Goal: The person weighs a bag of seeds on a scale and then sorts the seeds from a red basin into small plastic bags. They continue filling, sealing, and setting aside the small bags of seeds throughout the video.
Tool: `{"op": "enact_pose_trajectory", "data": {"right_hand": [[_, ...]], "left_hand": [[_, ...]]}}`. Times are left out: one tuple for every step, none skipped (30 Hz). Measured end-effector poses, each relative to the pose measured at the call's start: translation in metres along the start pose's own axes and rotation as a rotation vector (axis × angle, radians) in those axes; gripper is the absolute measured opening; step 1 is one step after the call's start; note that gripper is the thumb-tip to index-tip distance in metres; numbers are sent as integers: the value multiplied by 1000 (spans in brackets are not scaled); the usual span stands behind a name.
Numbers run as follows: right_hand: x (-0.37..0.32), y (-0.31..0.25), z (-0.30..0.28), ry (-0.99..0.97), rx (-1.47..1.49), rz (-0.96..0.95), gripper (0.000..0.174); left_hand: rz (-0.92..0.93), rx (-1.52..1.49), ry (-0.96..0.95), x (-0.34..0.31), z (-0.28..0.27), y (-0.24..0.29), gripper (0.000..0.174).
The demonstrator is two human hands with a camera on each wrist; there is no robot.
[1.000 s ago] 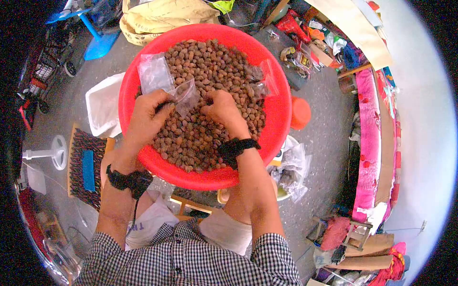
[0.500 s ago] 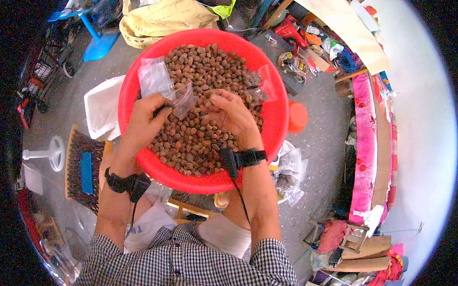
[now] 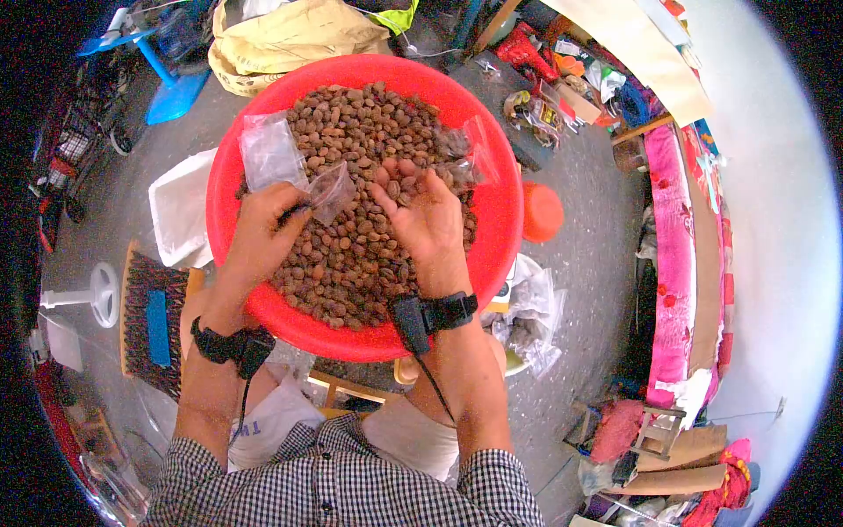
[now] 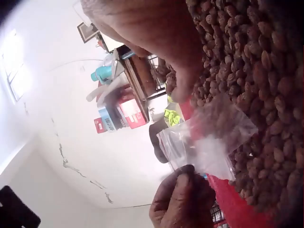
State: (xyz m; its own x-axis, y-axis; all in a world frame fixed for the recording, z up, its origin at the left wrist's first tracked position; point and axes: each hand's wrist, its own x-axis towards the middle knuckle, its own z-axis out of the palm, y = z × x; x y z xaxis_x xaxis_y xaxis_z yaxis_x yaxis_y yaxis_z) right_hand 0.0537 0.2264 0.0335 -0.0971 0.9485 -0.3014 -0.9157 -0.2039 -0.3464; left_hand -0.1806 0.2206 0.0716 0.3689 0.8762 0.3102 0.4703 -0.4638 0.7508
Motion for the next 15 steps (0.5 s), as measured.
{"op": "enact_pose_trajectory", "data": {"right_hand": [[-1, 0, 0, -10, -123, -90, 30], [-2, -1, 0, -20, -246, -178, 28], [-3, -1, 5, -23, -259, -213, 27], [-6, 0, 13, -25, -273, -248, 26], [-12, -1, 22, -15, -176, -233, 25], [-18, -1, 32, -3, -80, -218, 24], [-21, 0, 38, -7, -85, -227, 24], [-23, 3, 43, -12, -90, -238, 24], [-25, 6, 47, -17, -94, -249, 24], [-26, 10, 50, -11, -109, -287, 25], [-27, 14, 52, -6, -123, -326, 27], [-27, 18, 55, 0, -137, -365, 28], [-27, 21, 56, 24, -143, -383, 29], [-27, 23, 57, 48, -149, -402, 30], [-27, 24, 57, 74, -155, -421, 31]], "left_hand": [[10, -7, -9, 1, 1, 3, 9], [18, -13, -17, 1, 2, 5, 7], [43, 4, -8, 1, 4, 6, 8], [66, 19, 3, 1, 8, 6, 8], [88, 34, 15, 0, 13, 7, 9], [103, 39, 11, 0, 18, 8, 11], [120, 45, 7, 0, 24, 9, 13], [137, 50, 3, 0, 29, 10, 14], [134, 72, -10, 0, 34, 10, 15], [131, 95, -24, 0, 39, 11, 16], [129, 117, -38, 0, 43, 11, 16], [139, 111, -28, 0, 47, 11, 16], [149, 105, -19, 1, 50, 10, 16], [160, 99, -11, 2, 53, 11, 16], [143, 119, -20, 3, 54, 13, 16]]}}
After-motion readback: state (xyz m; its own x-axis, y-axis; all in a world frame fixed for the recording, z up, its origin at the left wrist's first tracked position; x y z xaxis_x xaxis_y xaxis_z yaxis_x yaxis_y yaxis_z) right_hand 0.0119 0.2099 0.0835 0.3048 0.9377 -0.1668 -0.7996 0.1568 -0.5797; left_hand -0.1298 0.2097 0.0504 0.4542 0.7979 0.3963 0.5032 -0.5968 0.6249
